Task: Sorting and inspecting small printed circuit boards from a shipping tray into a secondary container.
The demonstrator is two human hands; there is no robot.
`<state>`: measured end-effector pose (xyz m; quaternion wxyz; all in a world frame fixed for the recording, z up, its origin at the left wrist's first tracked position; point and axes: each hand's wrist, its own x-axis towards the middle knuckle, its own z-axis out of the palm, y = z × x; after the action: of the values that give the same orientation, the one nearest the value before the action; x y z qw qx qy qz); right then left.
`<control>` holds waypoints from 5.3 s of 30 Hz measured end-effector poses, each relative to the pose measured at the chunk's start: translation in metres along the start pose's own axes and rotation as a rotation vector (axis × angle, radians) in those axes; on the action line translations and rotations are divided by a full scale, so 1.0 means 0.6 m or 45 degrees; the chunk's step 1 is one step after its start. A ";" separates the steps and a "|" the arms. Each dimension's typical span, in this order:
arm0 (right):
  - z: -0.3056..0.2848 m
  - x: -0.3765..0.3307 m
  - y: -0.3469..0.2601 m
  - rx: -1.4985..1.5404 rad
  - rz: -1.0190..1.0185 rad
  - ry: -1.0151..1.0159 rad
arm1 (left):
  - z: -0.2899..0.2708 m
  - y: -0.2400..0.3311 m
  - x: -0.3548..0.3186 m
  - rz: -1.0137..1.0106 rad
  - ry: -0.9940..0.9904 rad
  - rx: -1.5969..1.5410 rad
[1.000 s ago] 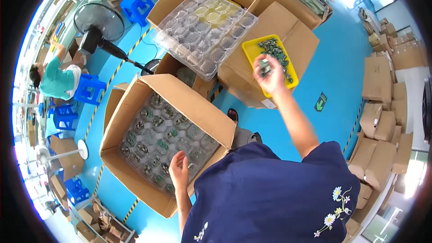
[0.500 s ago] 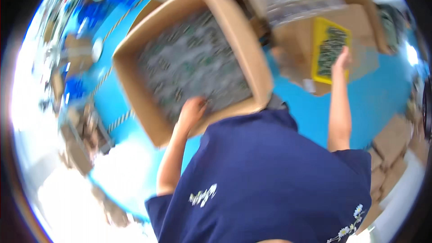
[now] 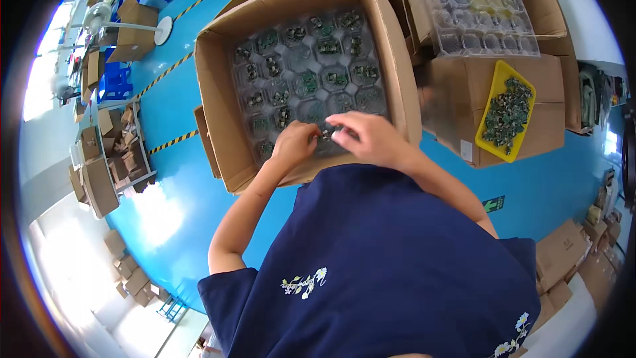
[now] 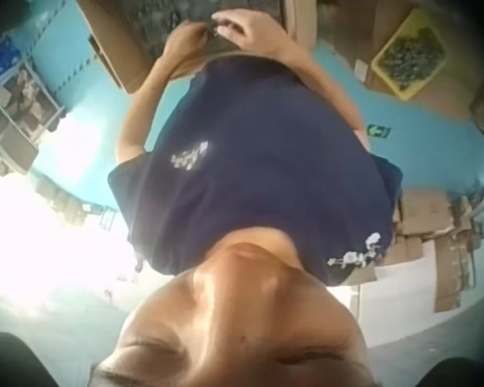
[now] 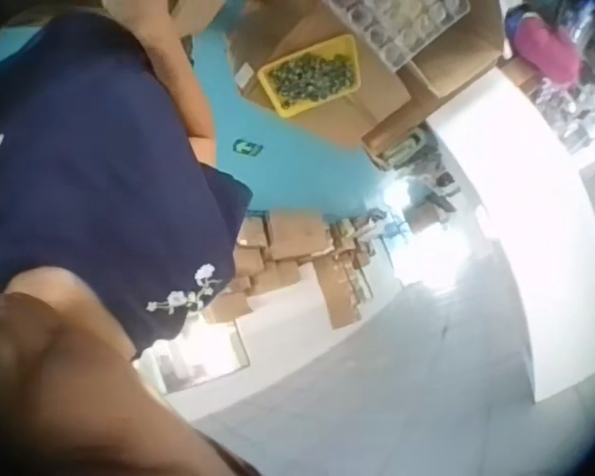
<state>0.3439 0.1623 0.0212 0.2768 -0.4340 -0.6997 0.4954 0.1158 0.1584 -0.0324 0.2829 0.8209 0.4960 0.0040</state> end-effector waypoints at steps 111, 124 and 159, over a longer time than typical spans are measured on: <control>0.051 -0.011 0.043 2.264 0.860 -0.225 | -0.060 0.131 -0.038 0.004 0.962 -0.864; 0.020 -0.025 0.069 2.170 0.874 0.281 | -0.023 -0.084 0.010 -0.657 0.111 0.105; 0.066 0.017 0.022 0.738 0.383 -0.114 | -0.041 0.059 -0.029 -0.506 0.532 -2.354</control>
<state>0.3112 0.1554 -0.0055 0.2814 -0.4133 -0.4691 0.7280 0.1286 0.1434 0.0093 0.7186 0.1581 0.4671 0.4903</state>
